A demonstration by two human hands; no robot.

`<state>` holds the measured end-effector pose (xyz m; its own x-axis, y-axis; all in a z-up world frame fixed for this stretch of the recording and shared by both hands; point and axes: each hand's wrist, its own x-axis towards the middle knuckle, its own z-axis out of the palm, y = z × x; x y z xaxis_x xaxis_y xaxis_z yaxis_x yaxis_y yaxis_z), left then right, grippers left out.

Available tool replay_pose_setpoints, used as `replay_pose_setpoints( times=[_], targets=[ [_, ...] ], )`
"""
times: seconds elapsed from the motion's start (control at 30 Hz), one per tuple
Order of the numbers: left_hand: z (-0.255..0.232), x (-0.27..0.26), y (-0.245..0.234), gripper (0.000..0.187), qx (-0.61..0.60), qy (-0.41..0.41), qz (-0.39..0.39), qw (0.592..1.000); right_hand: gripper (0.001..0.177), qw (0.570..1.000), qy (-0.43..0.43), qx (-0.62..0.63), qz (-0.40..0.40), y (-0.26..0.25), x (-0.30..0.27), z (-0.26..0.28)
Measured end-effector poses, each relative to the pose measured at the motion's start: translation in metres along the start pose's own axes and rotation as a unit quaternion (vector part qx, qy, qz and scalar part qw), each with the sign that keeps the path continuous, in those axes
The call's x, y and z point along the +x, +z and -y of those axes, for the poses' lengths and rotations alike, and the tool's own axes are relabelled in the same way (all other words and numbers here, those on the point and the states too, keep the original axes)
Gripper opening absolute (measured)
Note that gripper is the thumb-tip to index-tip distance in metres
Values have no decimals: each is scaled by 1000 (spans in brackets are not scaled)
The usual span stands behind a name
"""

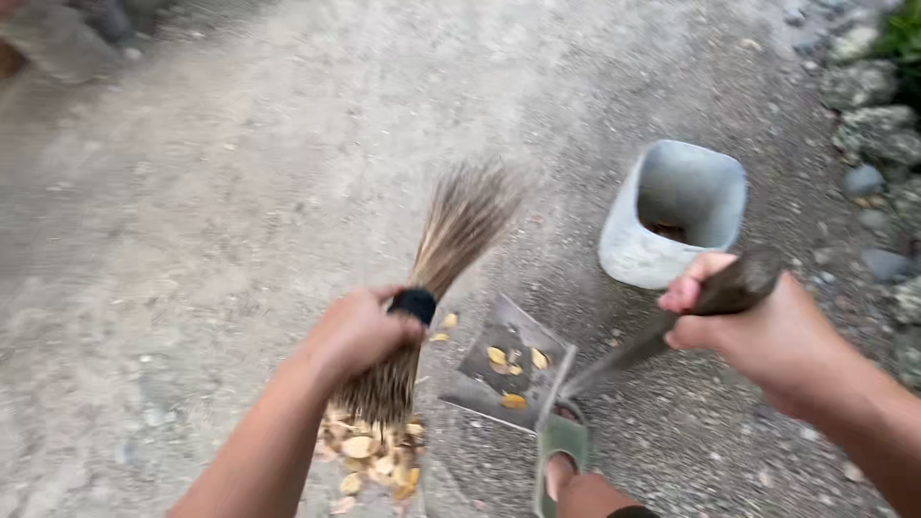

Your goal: The person sweeps dry leaves from a dirt and gravel path into a dustpan using a small hand broom, then empties the contents into a larger plastic container.

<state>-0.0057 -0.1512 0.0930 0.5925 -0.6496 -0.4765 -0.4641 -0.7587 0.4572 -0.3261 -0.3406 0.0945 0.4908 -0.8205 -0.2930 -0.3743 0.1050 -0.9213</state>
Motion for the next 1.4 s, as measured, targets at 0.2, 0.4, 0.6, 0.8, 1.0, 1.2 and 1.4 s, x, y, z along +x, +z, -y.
replay_pose_setpoints(
  times=[0.2, 0.4, 0.6, 0.8, 1.0, 1.2, 1.4],
  targets=[
    [-102, 205, 74, 49, 98, 97, 12, 990, 32, 992, -52, -81, 80, -23, 18, 11],
    [-160, 299, 153, 48, 220, 116, 50, 967, 28, 982, -74, -142, 102, -43, 26, -5],
    [-43, 225, 151, 35, 259, 67, 98, 959, 28, 990, -50, -98, 92, -61, 42, -13],
    [49, -16, 71, 53, 200, -197, 177, 943, 28, 987, 26, -140, 80, -55, 75, -11],
    [9, -102, 8, 62, 131, -293, 162, 933, 30, 979, 70, -158, 109, -38, 96, -14],
    [-28, 19, 48, 44, 81, -63, 14, 995, 29, 978, 19, -149, 142, -35, 85, -10],
    [-102, 211, 134, 47, 107, 50, 24, 993, 32, 982, -19, -129, 135, -43, 65, 13]
  ],
)
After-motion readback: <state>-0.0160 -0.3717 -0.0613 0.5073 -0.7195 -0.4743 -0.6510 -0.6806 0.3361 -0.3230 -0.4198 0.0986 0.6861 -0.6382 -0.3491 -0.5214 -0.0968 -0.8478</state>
